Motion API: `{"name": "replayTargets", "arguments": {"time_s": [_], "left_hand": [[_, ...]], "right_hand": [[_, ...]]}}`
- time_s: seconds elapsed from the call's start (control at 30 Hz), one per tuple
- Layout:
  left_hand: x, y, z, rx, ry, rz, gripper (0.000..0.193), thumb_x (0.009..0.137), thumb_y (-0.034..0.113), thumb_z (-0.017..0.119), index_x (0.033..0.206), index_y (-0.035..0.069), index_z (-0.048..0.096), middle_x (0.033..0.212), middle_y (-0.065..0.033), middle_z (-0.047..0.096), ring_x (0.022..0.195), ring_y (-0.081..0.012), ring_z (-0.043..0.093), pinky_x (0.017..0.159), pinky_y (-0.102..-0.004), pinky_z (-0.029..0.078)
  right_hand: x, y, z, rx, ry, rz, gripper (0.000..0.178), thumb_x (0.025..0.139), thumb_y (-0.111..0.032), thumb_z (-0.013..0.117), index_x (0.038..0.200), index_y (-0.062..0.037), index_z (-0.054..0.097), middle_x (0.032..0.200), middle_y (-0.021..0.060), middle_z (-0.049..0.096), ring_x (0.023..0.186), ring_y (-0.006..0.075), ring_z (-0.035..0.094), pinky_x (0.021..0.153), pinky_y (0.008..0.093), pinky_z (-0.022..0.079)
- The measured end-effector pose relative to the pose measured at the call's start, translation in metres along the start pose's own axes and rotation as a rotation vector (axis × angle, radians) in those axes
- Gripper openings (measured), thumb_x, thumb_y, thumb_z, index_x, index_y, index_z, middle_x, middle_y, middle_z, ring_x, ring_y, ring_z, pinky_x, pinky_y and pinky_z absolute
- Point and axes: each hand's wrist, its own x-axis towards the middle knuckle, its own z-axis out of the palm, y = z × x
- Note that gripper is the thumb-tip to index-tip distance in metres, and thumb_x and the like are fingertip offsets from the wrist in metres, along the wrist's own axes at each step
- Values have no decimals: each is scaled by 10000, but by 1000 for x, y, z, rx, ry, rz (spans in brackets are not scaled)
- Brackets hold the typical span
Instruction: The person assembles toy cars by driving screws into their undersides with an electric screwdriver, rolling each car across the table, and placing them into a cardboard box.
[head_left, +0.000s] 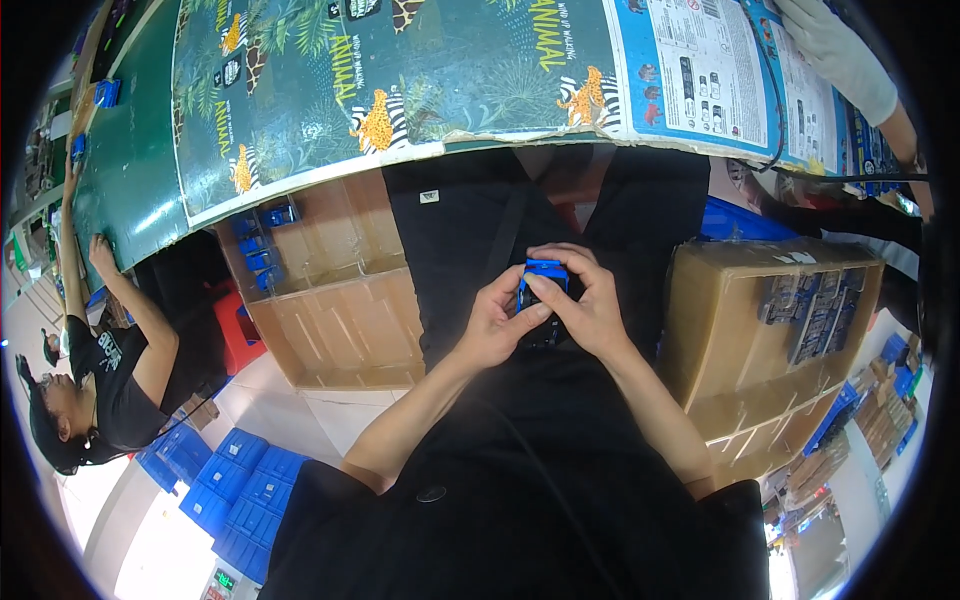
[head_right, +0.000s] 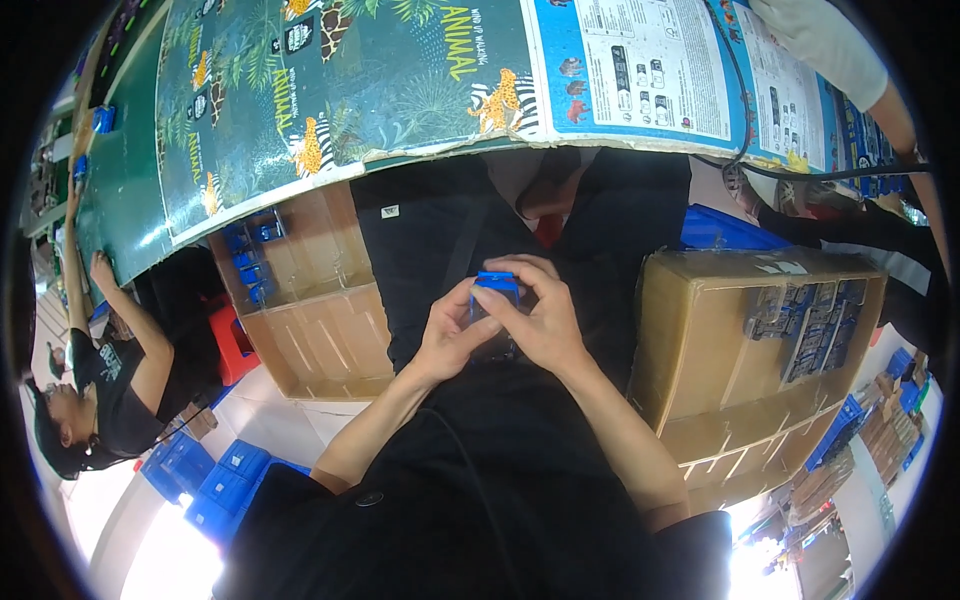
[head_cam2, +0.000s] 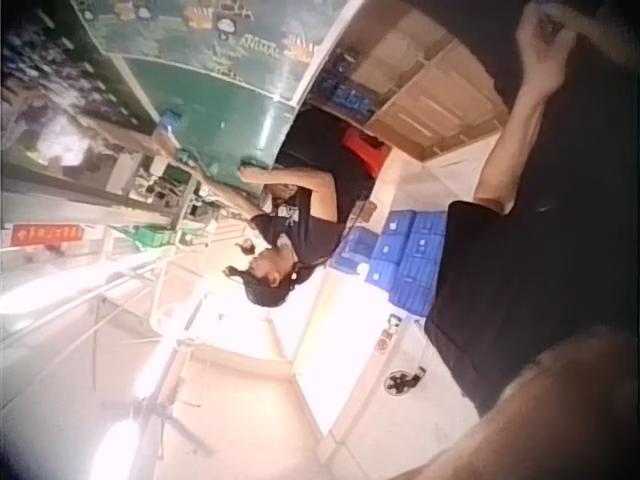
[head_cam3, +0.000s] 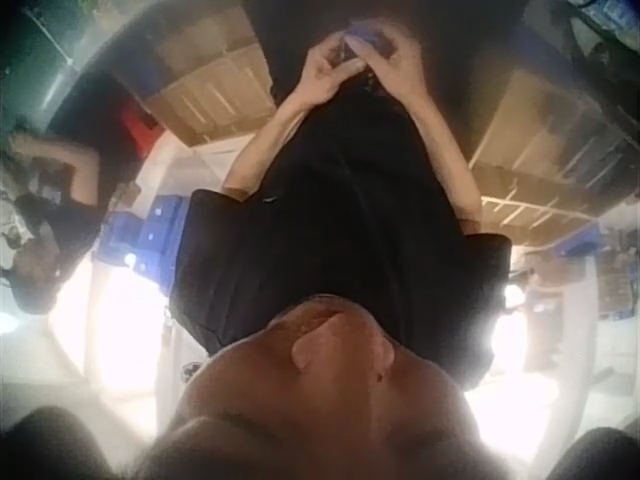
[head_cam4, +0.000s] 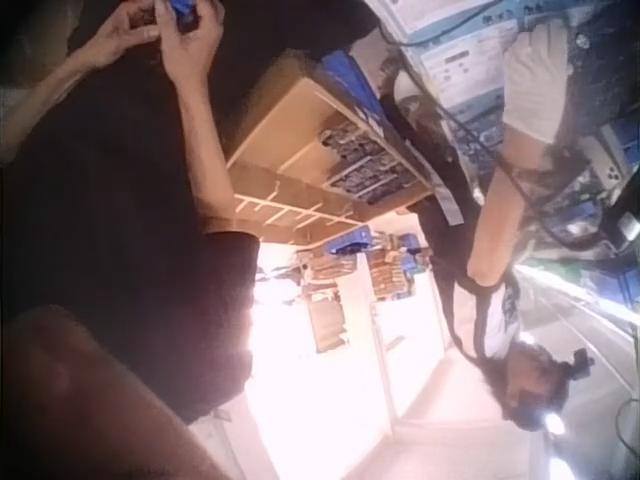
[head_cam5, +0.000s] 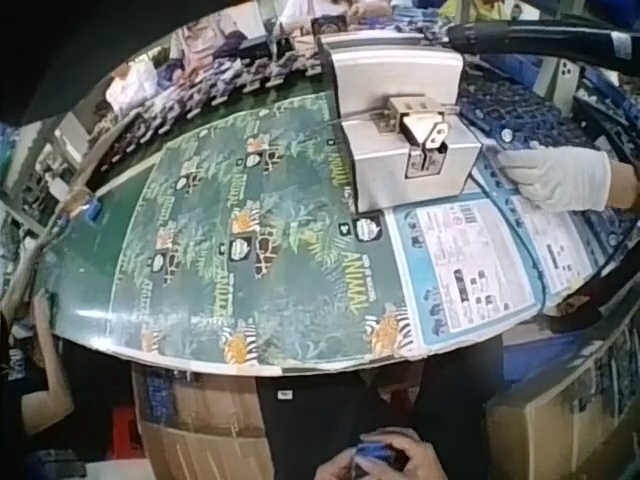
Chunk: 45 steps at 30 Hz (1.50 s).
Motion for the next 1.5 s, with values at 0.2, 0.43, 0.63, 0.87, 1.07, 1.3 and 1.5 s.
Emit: {"name": "replayTargets", "arguments": {"time_s": [0.2, 0.43, 0.63, 0.87, 1.07, 1.3, 1.5], "left_hand": [[-9, 12, 0, 37, -80, -7, 416, 921, 86, 688, 1297, 10, 529, 1154, -28, 599, 1084, -96, 572, 943, -267, 465], [-11, 18, 2, 132, -137, 17, 420, 916, 71, 691, 1298, 5, 529, 1149, -44, 615, 1065, -112, 588, 932, -284, 480], [-12, 13, 1, 144, -138, 14, 412, 915, 71, 692, 1290, 5, 536, 1140, -37, 615, 1058, -107, 588, 922, -279, 482], [0, 20, 3, 193, -23, 103, 409, 915, 122, 698, 1279, 0, 555, 1075, -38, 639, 973, -107, 605, 884, -268, 486], [12, 111, 33, -146, 69, 154, 546, 895, 95, 683, 1389, -18, 482, 1139, -153, 663, 982, -229, 686, 867, -360, 558], [79, 213, 25, -44, 109, 535, 296, 914, 117, 651, 1163, -39, 618, 1006, -148, 701, 784, -195, 713, 699, -308, 588], [127, 228, 31, -92, 46, 528, 275, 927, 181, 649, 1120, -14, 634, 1003, -159, 710, 784, -202, 721, 688, -313, 595]], "right_hand": [[-6, -22, -2, 345, -196, 212, 315, 858, -89, 748, 1138, 23, 657, 1171, 118, 678, 1015, 138, 646, 898, 291, 520], [-9, -10, -2, 358, -203, 6, 276, 803, -47, 774, 1060, 6, 687, 1180, 157, 681, 1137, 213, 620, 954, 349, 499], [-9, -3, 0, 368, -171, -40, 226, 762, -28, 778, 975, 9, 715, 1129, 160, 704, 1221, 287, 577, 994, 400, 468], [14, -20, 0, 516, -218, 233, 339, 754, -20, 776, 1080, 31, 695, 1264, 190, 639, 1293, 273, 516, 1035, 387, 441], [25, -127, -36, 117, -48, -357, 420, 773, -3, 776, 1173, 36, 653, 1154, 167, 685, 1064, 222, 661, 962, 335, 504], [136, -246, -104, 318, 478, -896, 400, 936, -94, 647, 1304, 4, 522, 1303, 142, 572, 1211, 230, 547, 943, 392, 490], [200, -314, -155, 791, 604, -933, 336, 921, -189, 685, 1187, -23, 563, 1202, 137, 606, 1165, 255, 571, 1036, 496, 425]]}}
